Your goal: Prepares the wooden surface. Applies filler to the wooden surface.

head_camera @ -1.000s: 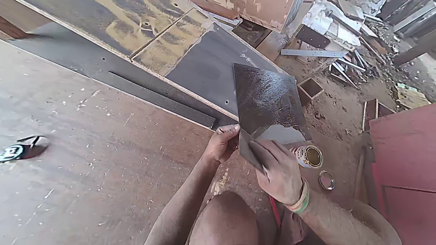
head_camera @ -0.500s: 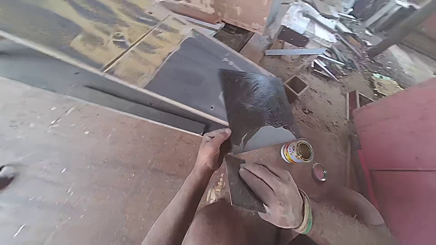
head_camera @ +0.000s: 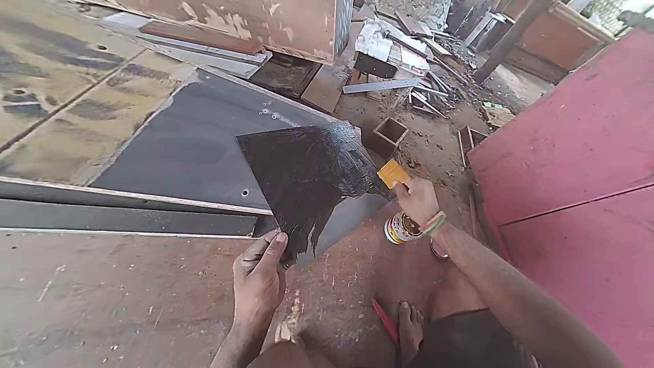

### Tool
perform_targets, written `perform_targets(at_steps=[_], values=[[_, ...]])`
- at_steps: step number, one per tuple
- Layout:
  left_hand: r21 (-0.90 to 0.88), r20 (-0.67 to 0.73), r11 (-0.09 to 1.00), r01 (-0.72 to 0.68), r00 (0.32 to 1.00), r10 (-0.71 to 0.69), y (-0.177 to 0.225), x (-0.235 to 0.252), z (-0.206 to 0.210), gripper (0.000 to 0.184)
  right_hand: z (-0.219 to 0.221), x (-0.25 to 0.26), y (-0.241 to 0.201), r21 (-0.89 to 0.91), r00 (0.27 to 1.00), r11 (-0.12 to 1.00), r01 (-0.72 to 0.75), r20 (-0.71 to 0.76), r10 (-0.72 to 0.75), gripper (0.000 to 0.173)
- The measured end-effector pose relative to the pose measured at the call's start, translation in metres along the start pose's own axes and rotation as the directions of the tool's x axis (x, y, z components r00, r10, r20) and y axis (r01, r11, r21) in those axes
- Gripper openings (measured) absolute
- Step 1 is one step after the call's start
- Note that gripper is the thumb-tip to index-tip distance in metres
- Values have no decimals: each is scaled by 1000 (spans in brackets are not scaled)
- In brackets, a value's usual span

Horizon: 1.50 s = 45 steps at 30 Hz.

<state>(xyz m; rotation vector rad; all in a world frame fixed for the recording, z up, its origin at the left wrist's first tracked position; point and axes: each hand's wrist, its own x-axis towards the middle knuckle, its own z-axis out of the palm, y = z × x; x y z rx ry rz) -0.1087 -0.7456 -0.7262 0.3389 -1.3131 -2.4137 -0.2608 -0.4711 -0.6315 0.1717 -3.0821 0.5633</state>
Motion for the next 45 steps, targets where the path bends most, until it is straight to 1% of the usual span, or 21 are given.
perform_targets(at_steps=[2, 4, 7, 10, 13, 16, 19, 23, 26, 27, 28, 29, 30, 32, 34, 35, 36, 37, 38, 42, 45], values=[[-14, -4, 1000, 7, 1000, -7, 0, -3, -1, 21, 12, -3, -11, -58, 991, 990, 131, -14, -132, 37], [-23, -9, 1000, 21, 1000, -21, 1, -5, 1, 21, 24, -5, -16, -72, 961, 969, 237, -127, -245, 35], [-41, -28, 998, 48, 998, -49, 3, -9, 2, 21, 33, -14, -19, -42, 914, 944, 328, -238, -328, 31], [-52, -20, 998, 28, 999, -29, 4, -7, 5, 21, 36, -27, -22, -6, 883, 921, 389, -281, -375, 30], [-71, -23, 997, 23, 999, -24, 6, -6, 9, 22, 36, -41, -36, 32, 864, 896, 442, -282, -417, 31], [-68, -45, 997, 42, 998, -45, 9, -7, 11, 23, 41, -57, -60, 31, 838, 868, 495, -280, -468, 31], [-86, -63, 995, 59, 996, -65, 10, -8, 13, 23, 47, -75, -83, 18, 790, 821, 571, -285, -543, 32], [-108, -85, 991, 77, 993, -86, 10, -8, 13, 23, 51, -101, -97, 6, 691, 716, 698, -267, -672, 27], [-88, -97, 993, 76, 992, -84, 11, -9, 12, 23, 46, -121, -91, 36, 587, 596, 802, -227, -777, 26], [-78, -90, 995, 69, 993, -76, 11, -8, 11, 23, 43, -123, -88, 68, 565, 566, 822, -225, -794, 26], [-68, -79, 996, 57, 995, -62, 10, -8, 10, 23, 38, -123, -86, 107, 566, 559, 823, -245, -787, 25], [-59, -70, 997, 48, 996, -52, 9, -7, 7, 22, 33, -120, -83, 145, 601, 585, 798, -270, -753, 25], [-54, -58, 998, 43, 997, -46, 8, -7, 5, 22, 26, -114, -79, 163, 660, 644, 748, -288, -694, 26], [-54, -45, 998, 44, 998, -46, 8, -7, 2, 22, 14, -89, -68, 115, 783, 795, 595, -303, -543, 32], [-61, -34, 997, 49, 998, -51, 8, -7, 3, 22, 10, -57, -54, 35, 899, 924, 382, -244, -363, 35], [-62, -27, 997, 48, 998, -49, 9, -7, 4, 21, 10, -45, -48, 0, 936, 954, 300, -192, -295, 35], [-64, -22, 997, 40, 999, -42, 9, -6, 6, 21, 13, -38, -45, -19, 954, 968, 252, -162, -252, 35], [-66, -22, 997, 34, 999, -35, 9, -5, 6, 21, 16, -36, -45, -26, 957, 969, 246, -150, -247, 35], [-68, -29, 997, 33, 999, -35, 8, -5, 6, 22, 22, -40, -48, -32, 944, 958, 284, -167, -285, 35], [-91, -51, 994, 55, 997, -59, 10, -5, 7, 21, 36, -83, -78, -1, 818, 840, 543, -223, -530, 34], [-119, -64, 988, 98, 992, -106, 12, -5, 10, 22, 41, -112, -100, 4, 737, 756, 655, -226, -637, 33]])
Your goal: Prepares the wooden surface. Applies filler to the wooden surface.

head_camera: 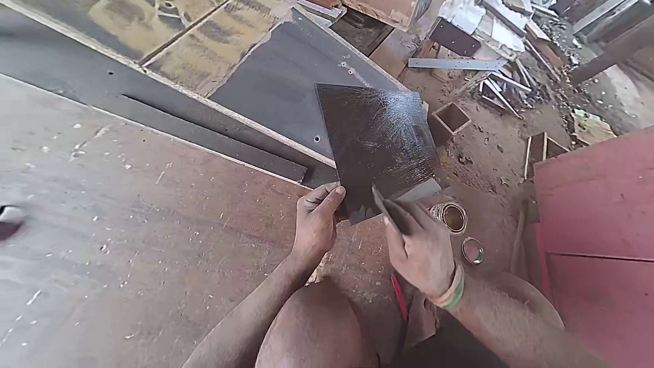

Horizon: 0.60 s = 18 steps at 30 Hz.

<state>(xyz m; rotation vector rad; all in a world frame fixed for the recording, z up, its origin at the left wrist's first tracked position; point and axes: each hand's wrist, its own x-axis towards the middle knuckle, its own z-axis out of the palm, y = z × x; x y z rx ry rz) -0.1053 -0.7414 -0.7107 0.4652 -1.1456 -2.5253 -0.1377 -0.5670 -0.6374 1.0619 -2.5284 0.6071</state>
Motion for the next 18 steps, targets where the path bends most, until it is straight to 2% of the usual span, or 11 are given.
perform_targets(at_steps=[3, 7, 11, 14, 18], values=[[22, -29, 1000, 13, 999, -12, 4, -3, 3, 21, 0, -6, -27, 21, 996, 996, 87, 10, -87, 27], [76, -21, 997, -7, 1000, 9, 6, 0, 4, 22, -1, -24, -40, 39, 964, 966, 256, 67, -258, 30], [30, 0, 999, 30, 1000, -30, 7, 5, 2, 22, -14, -38, -37, 206, 942, 929, 307, 71, -327, 28], [3, 35, 1000, 29, 999, -29, 2, 7, -2, 20, -34, -33, -28, 202, 965, 945, 258, -10, -262, 27], [19, 45, 1000, 24, 999, -24, -1, 4, -1, 21, -18, -9, -19, 49, 998, 999, 0, -61, 3, 31]])
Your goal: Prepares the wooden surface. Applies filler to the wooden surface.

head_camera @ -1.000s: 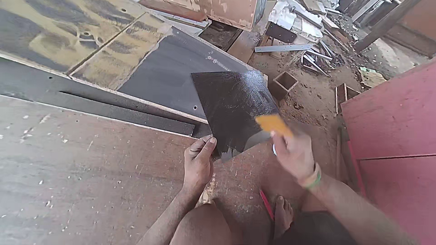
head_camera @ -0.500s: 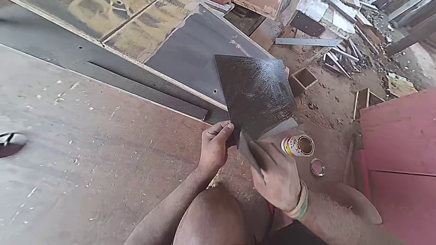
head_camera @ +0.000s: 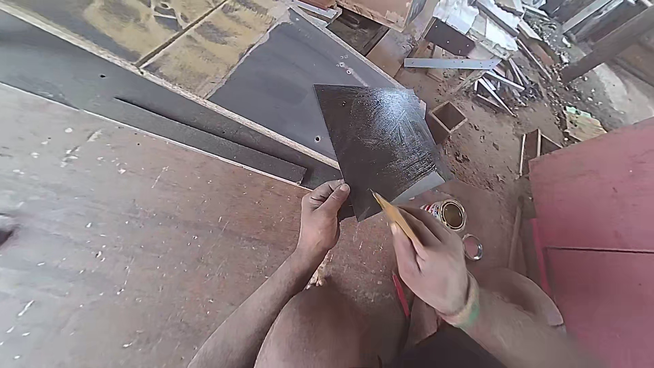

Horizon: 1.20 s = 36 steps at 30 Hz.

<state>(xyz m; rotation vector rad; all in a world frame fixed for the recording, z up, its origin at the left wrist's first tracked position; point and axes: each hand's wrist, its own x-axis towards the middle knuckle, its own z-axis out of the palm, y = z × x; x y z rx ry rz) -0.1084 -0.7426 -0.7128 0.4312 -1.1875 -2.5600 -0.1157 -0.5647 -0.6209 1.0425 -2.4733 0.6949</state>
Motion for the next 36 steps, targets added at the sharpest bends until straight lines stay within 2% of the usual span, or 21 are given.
perform_targets(at_steps=[1, 3, 6, 8, 10, 13, 16, 18, 20, 23, 26, 28, 31, 34, 36], values=[[11, -5, 1000, -11, 1000, 11, 0, 0, 1, 20, 8, 1, -2, -32, 1000, 999, -6, 7, 6, 30], [47, -42, 999, -17, 999, 19, 4, -2, 5, 20, 18, -6, -12, -86, 993, 992, 93, 80, -86, 26], [109, -91, 994, -6, 996, 16, 9, -4, 9, 20, 15, -26, -22, -38, 941, 953, 300, 174, -289, 29], [97, -87, 995, -5, 996, 14, 8, -2, 8, 19, 5, -31, -19, 26, 926, 941, 338, 169, -337, 28], [47, -58, 999, -16, 998, 18, 5, 0, 4, 19, -6, -29, -11, 61, 932, 940, 337, 121, -342, 29], [35, -44, 999, -22, 999, 23, 5, -1, 6, 19, -4, -16, -1, -29, 962, 963, 268, 64, -266, 29], [56, -60, 998, -33, 998, 36, 5, 0, 9, 19, 10, -26, 0, -33, 955, 962, 271, 133, -264, 28], [39, -74, 999, -22, 997, 25, 3, 0, 8, 19, 4, -35, -6, 23, 930, 946, 323, 175, -322, 28], [30, -65, 999, -29, 997, 31, 3, 0, 6, 19, -8, -34, -8, 59, 938, 949, 308, 145, -314, 28], [33, -62, 998, -50, 997, 52, 3, 2, 5, 19, -15, -9, 7, 7, 983, 986, 168, 80, -168, 30], [35, -60, 998, -43, 997, 45, 0, 1, 4, 19, 5, 17, 35, -32, 998, 999, -13, 64, 15, 34], [34, -67, 999, -36, 997, 39, 0, 1, 4, 18, 15, 23, 44, -11, 998, 1000, 13, 59, -13, 33], [16, -88, 999, -28, 996, 29, 2, 0, 4, 17, 12, 9, 31, 100, 984, 986, 133, 104, -143, 26], [27, -89, 999, -40, 995, 42, 3, 1, 5, 18, 8, -10, 21, 165, 949, 949, 268, 126, -290, 27], [39, -87, 998, -44, 995, 47, 1, 2, 3, 17, 3, -16, 21, 191, 938, 935, 297, 127, -324, 26]])
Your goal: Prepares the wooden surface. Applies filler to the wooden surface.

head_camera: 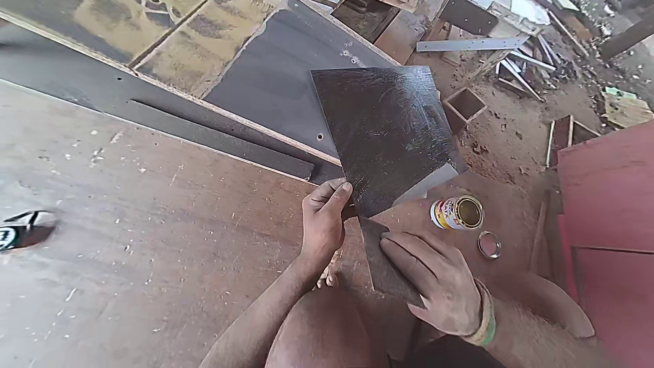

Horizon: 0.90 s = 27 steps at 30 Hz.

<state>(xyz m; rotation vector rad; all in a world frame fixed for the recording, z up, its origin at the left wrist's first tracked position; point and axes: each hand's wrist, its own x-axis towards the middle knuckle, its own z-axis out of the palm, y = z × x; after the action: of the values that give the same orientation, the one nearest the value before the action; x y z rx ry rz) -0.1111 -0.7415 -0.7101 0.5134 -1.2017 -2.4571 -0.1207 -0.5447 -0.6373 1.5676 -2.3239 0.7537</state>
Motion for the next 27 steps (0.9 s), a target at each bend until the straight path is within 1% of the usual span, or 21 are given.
perform_targets(at_steps=[3, 5, 7, 8, 10, 12, 14, 17, 19, 21, 22, 23, 24, 25, 27], values=[[24, 3, 1000, -19, 1000, 19, 0, 1, -2, 17, -11, 0, 3, 58, 1000, 998, -2, -18, 3, 25], [18, 7, 1000, -17, 1000, 17, 0, 1, -2, 17, -12, 4, 10, 23, 999, 999, -25, -31, 26, 25], [18, 4, 1000, -21, 1000, 21, -1, 1, -1, 17, -4, 4, 13, -15, 999, 999, -38, -36, 38, 25], [22, 1, 999, -28, 1000, 28, -1, 2, 0, 17, 0, 2, 11, -15, 999, 1000, -26, -26, 26, 25], [36, -9, 999, -35, 999, 36, -1, 2, 0, 17, 0, -3, 5, 17, 999, 999, 45, 14, -46, 26], [44, -9, 998, -37, 999, 38, 0, 1, -1, 17, -5, -6, 1, 64, 998, 995, 70, 2, -71, 26], [41, -2, 998, -44, 999, 44, 1, 2, -1, 17, -10, -3, 4, 51, 999, 998, 47, -27, -45, 27], [50, 12, 997, -60, 998, 60, -1, 2, -2, 18, -3, -2, 8, 16, 999, 1000, -3, -39, 4, 26], [102, 0, 992, -77, 997, 77, 1, 0, -5, 18, -2, -6, -1, 44, 998, 997, 58, 11, -58, 24], [157, -14, 984, -80, 996, 84, 4, -1, -2, 18, -11, -9, -4, 83, 993, 991, 101, 45, -105, 23], [169, -11, 982, -88, 996, 92, 4, -1, -2, 19, -18, -10, -1, 105, 996, 991, 80, 28, -83, 24], [171, 1, 979, -108, 994, 110, 3, 1, -4, 19, -26, -9, 5, 109, 1000, 994, 24, -16, -22, 26], [165, 8, 977, -134, 991, 134, 2, 2, -6, 20, -34, -8, 13, 88, 994, 993, -75, -77, 82, 30], [155, 7, 974, -163, 986, 164, 2, 3, -9, 20, -40, -7, 24, 60, 965, 975, -213, -146, 219, 31], [152, -4, 971, -185, 982, 188, 6, 2, -13, 21, -50, -9, 57, -16, 851, 879, -476, -261, 456, 32]])
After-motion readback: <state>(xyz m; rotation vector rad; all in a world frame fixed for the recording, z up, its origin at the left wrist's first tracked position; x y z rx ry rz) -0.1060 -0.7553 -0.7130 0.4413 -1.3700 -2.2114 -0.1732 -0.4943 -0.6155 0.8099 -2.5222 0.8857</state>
